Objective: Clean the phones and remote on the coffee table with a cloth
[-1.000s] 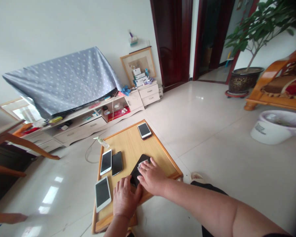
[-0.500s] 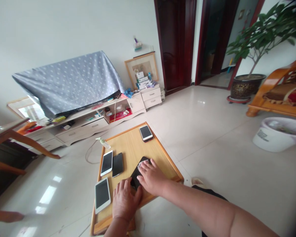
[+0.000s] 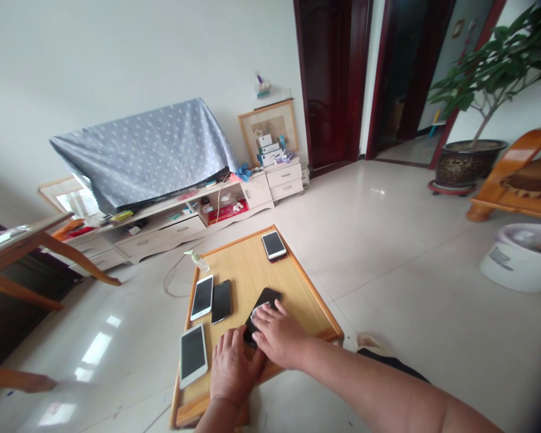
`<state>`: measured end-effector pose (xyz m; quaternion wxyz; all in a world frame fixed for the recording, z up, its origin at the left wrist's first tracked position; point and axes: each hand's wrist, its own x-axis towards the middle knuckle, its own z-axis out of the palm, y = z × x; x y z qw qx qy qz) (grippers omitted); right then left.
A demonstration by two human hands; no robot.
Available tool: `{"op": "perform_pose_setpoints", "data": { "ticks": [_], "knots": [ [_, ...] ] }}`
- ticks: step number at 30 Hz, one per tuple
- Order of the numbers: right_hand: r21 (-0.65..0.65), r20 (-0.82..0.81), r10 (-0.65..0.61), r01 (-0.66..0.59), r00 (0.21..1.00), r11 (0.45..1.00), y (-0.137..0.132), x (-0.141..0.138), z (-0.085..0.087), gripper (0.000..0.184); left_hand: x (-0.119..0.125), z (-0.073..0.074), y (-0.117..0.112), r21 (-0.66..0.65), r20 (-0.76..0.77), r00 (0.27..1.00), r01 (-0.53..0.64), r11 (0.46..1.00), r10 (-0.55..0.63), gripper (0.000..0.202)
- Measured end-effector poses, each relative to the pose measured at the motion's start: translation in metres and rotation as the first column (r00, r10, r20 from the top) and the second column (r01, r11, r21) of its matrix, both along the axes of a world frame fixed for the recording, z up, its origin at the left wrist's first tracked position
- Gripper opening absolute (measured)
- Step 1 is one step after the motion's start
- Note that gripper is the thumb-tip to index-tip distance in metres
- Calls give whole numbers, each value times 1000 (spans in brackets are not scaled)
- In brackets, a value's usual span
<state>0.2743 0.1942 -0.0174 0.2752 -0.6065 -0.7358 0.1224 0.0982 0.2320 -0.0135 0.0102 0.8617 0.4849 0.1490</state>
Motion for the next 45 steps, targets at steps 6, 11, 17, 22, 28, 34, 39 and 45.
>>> {"op": "perform_pose_setpoints", "data": {
  "ticks": [6, 11, 17, 22, 28, 34, 39, 45],
  "knots": [
    [0, -7, -23, 23, 1000, 1000, 6, 8, 3, 47, 0, 0, 0, 18, 16, 1000, 1, 1000, -1, 41],
    [-27, -10, -150, 150, 989, 988, 9, 10, 2, 51, -1, 0, 0, 34, 19, 1000, 14, 999, -15, 47],
    [13, -26, 43, -43, 999, 999, -5, -9, 1, 49, 0, 0, 0, 9, -2, 1000, 7, 1000, -7, 38],
    [-47, 0, -143, 143, 990, 989, 7, 15, 8, 48, -1, -1, 1, 35, -21, 1000, 2, 999, -1, 48],
    [-28, 27, -74, 74, 997, 997, -6, 3, 9, 52, -2, -4, 4, 18, -56, 998, 3, 1000, -2, 44],
    [-40, 39, 39, -38, 998, 998, -8, -5, 11, 48, -7, -5, 5, 4, -44, 999, 10, 1000, -10, 41],
    [-76, 46, -109, 113, 993, 991, 6, 7, 10, 50, -10, -4, 5, 8, -23, 1000, -11, 1000, 11, 54],
    [-46, 39, 28, -27, 999, 999, -5, -15, 2, 50, -12, -5, 5, -36, -17, 1000, -13, 999, 13, 40]
  ]
}}
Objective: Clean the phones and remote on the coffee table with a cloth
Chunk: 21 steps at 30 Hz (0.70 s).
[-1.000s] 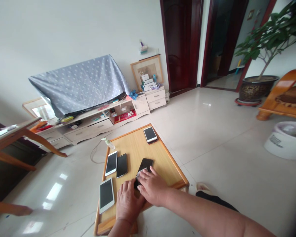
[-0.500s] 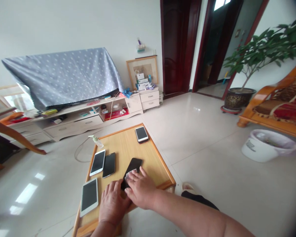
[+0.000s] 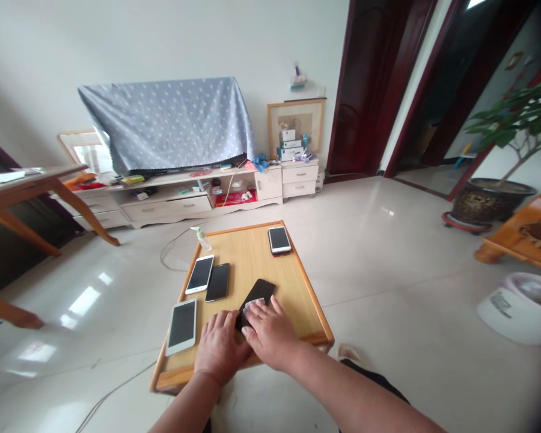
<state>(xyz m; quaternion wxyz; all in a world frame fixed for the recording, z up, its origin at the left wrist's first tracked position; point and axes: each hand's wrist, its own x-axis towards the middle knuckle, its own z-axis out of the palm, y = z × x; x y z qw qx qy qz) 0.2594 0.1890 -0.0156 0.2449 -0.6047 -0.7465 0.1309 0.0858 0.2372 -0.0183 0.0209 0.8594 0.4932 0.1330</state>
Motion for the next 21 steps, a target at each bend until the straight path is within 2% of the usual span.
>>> {"op": "perform_pose_setpoints", "data": {
  "ticks": [3, 8, 10, 13, 16, 21],
  "knots": [
    [0, 10, -8, 8, 1000, 1000, 5, 4, 3, 48, 0, 0, 0, 0, 7, 1000, -6, 1000, 6, 42],
    [-38, 51, -153, 155, 987, 987, 16, 15, 5, 50, 0, 3, -2, 1, 27, 1000, -9, 1000, 9, 53],
    [-34, 52, -128, 130, 990, 991, 11, 9, 2, 52, 0, 3, -2, -4, 25, 1000, -19, 1000, 19, 48],
    [-15, 34, -15, 15, 999, 1000, 1, -4, -2, 52, 0, 3, -2, -21, 5, 1000, -27, 999, 28, 39],
    [-14, 15, 54, -53, 998, 998, -1, -8, -2, 49, 0, 2, -2, -22, -17, 1000, -15, 1000, 15, 40],
    [-44, 21, -55, 56, 998, 997, 9, 11, -2, 45, 6, -2, -1, 15, -57, 998, 3, 1000, -2, 50]
  ]
}}
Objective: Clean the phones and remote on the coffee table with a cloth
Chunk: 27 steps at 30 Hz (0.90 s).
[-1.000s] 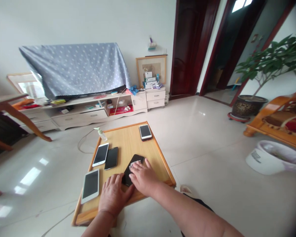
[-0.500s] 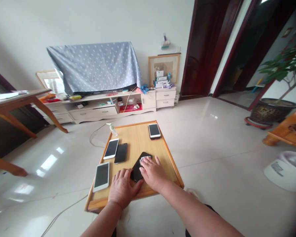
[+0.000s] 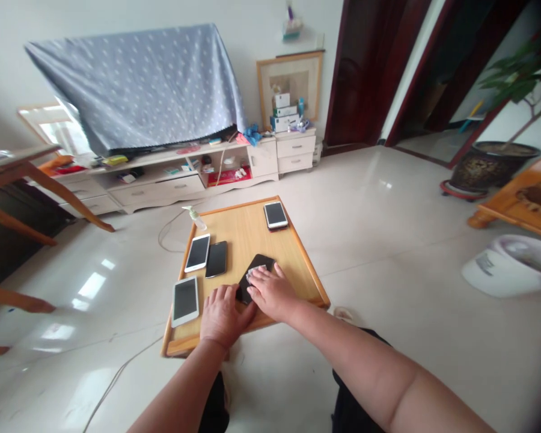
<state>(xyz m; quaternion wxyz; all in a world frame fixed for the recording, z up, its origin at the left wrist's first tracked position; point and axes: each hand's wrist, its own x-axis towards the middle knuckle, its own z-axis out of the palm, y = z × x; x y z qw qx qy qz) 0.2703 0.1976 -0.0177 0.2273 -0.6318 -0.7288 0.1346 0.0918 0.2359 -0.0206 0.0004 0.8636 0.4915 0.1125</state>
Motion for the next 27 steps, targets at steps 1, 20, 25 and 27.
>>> {"op": "perform_pose_setpoints", "data": {
  "ticks": [1, 20, 25, 27],
  "knots": [
    [-6, 8, -6, 6, 1000, 1000, 0, 3, -1, 45, 1, -2, 1, 13, -8, 1000, -4, 1000, 5, 53],
    [41, 1, 37, -37, 999, 998, -4, -5, -8, 52, 2, -4, 4, -1, -36, 999, 3, 1000, -3, 44],
    [38, -13, 29, -29, 999, 999, 2, 0, -4, 47, 1, -1, 3, 8, -2, 1000, 5, 1000, -5, 46],
    [19, -13, -44, 44, 999, 999, 7, 7, -1, 47, 1, 1, 2, 18, 7, 1000, 7, 1000, -7, 51]
  ]
}}
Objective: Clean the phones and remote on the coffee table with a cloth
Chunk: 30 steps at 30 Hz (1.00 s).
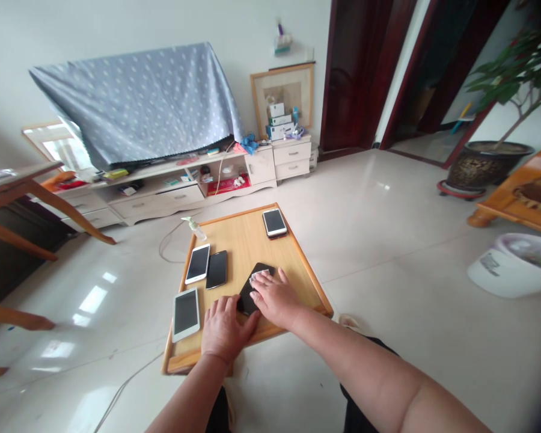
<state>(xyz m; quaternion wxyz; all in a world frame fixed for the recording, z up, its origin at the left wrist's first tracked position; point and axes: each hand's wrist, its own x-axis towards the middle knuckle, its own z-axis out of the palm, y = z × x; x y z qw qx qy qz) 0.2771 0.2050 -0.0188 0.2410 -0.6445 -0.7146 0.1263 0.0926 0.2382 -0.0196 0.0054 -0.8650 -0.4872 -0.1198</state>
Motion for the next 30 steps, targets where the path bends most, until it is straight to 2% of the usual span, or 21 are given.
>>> {"op": "perform_pose_setpoints", "data": {
  "ticks": [3, 9, 11, 15, 17, 23, 28, 30],
  "knots": [
    [-1, -2, -29, 29, 1000, 1000, -1, -1, 3, 49, -1, 1, -1, -6, 1, 1000, 0, 1000, 0, 50],
    [48, -32, 168, -166, 985, 985, -17, -18, 6, 49, -2, 0, 0, -45, 4, 1000, -11, 999, 11, 40],
    [43, -27, 144, -143, 989, 989, -14, -11, 7, 47, -2, 0, -1, -32, 11, 1000, -4, 999, 4, 41],
    [4, -14, -25, 25, 1000, 1000, -1, 8, 8, 45, -2, 1, -2, -6, 13, 1000, 2, 1000, -2, 51],
    [1, -9, -62, 62, 998, 998, 0, 9, 6, 46, -3, 1, -2, -4, 9, 1000, -2, 1000, 2, 51],
    [24, -2, 65, -65, 998, 998, -7, -6, 0, 47, -2, 0, 0, -7, 13, 1000, -7, 1000, 7, 48],
    [-9, -20, -20, 20, 1000, 1000, -2, -1, 6, 46, -3, 2, -1, -26, 23, 1000, -9, 1000, 9, 51],
    [0, -31, 0, 0, 1000, 1000, -5, -6, 8, 47, -4, 4, -2, -35, 31, 999, -14, 999, 15, 47]
  ]
}}
